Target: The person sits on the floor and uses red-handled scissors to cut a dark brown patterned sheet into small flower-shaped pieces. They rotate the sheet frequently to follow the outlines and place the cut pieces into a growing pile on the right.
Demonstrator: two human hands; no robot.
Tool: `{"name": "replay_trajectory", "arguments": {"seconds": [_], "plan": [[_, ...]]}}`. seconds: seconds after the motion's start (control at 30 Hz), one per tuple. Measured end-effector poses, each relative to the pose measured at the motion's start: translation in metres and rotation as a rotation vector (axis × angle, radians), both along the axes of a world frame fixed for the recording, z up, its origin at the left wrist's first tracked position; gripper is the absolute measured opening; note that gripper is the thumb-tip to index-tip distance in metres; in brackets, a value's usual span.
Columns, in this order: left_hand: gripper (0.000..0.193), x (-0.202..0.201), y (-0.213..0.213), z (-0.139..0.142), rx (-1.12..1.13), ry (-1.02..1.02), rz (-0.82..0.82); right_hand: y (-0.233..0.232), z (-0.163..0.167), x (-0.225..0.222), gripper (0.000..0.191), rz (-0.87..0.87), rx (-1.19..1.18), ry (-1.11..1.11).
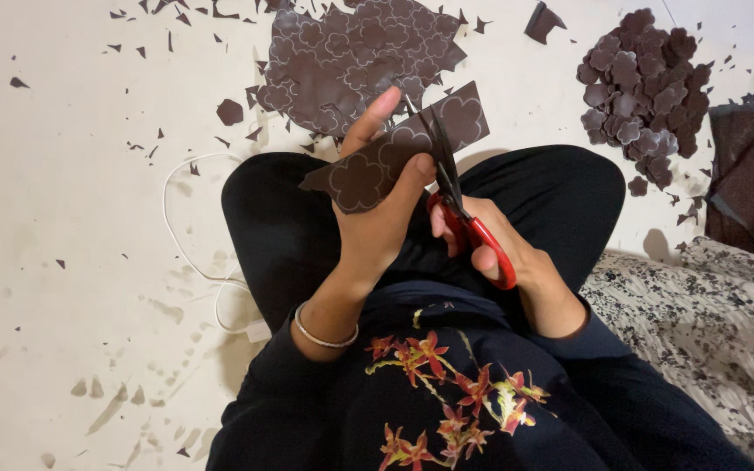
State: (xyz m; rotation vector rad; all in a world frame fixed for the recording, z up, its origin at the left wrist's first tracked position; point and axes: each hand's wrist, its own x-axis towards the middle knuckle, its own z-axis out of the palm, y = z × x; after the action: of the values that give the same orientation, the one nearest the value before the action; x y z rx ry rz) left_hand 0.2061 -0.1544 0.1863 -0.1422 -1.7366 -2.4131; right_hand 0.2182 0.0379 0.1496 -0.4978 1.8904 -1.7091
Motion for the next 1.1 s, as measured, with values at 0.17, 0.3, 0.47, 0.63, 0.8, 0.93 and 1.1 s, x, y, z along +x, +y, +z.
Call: {"name": "replay_trajectory", "arguments": {"seconds": [0.17,0.3,0.47,0.63,0.8,0.93,1.1], "plan": [[0.056,-0.0008,-0.0002,-0.0009,0.021,-0.006,0.01,0.0007,-0.0026,0.0011,0.106,-0.018,-0.009,-0.024],[0.058,-0.0018,-0.0008,-0.0003,0.004,-0.02,0.002,0.001,-0.0024,0.001,0.104,-0.018,-0.01,-0.011],[0.059,-0.0032,-0.0028,0.001,0.032,-0.015,-0.019,0.001,-0.001,-0.0003,0.1,-0.015,-0.035,-0.015],[0.059,-0.0032,-0.0027,0.0026,0.049,-0.025,-0.011,0.0015,-0.0012,-0.0006,0.099,-0.013,-0.033,-0.016],[0.058,-0.0031,-0.0033,0.0035,0.022,-0.031,-0.004,0.0028,-0.0022,-0.0001,0.1,-0.023,-0.022,-0.028],[0.058,-0.0036,-0.0041,0.0035,0.032,-0.023,-0.013,0.003,-0.0029,0.0002,0.1,-0.03,-0.016,-0.049],[0.058,-0.0032,-0.0047,0.0038,0.031,-0.032,-0.018,0.005,-0.0026,0.0002,0.101,-0.032,-0.002,-0.062]]}}
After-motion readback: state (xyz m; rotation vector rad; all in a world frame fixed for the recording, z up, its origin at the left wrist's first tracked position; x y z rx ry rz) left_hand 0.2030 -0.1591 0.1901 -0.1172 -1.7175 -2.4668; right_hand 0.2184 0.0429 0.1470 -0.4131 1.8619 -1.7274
